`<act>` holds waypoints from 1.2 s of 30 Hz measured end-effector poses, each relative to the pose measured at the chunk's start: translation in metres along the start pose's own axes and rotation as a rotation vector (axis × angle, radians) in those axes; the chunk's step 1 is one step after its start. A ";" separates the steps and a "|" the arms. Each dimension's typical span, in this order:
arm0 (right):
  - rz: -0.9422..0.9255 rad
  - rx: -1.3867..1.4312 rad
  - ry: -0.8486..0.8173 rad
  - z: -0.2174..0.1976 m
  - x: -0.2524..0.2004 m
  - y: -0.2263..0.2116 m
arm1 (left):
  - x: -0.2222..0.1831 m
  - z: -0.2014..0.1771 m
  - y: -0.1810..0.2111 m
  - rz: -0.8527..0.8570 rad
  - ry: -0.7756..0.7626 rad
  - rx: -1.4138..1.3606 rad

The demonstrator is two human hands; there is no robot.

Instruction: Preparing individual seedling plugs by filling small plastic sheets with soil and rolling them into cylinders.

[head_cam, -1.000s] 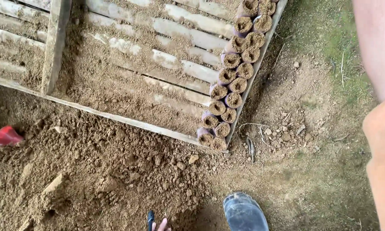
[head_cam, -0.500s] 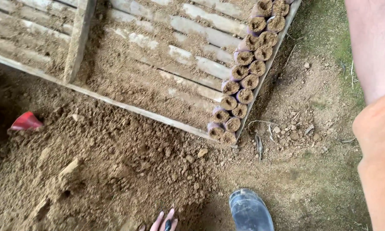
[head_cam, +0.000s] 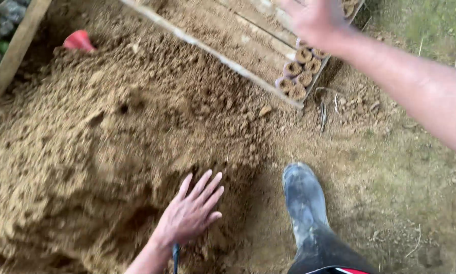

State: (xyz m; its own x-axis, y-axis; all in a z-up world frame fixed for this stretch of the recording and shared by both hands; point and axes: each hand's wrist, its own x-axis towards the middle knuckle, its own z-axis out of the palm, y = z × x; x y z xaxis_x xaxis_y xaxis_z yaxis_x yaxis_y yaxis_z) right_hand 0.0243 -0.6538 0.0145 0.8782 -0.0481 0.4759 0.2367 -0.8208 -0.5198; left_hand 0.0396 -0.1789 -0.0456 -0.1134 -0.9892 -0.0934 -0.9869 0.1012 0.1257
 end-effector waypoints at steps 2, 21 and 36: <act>-0.058 0.029 0.020 0.026 0.005 -0.065 | -0.016 -0.014 -0.008 0.157 -0.075 -0.106; -0.630 -0.699 -1.482 0.193 -0.010 -0.408 | -0.278 -0.090 0.033 -0.593 -0.056 -0.127; 0.068 -0.203 -0.675 0.298 -0.170 -0.395 | -0.257 0.043 0.082 -0.822 0.073 0.211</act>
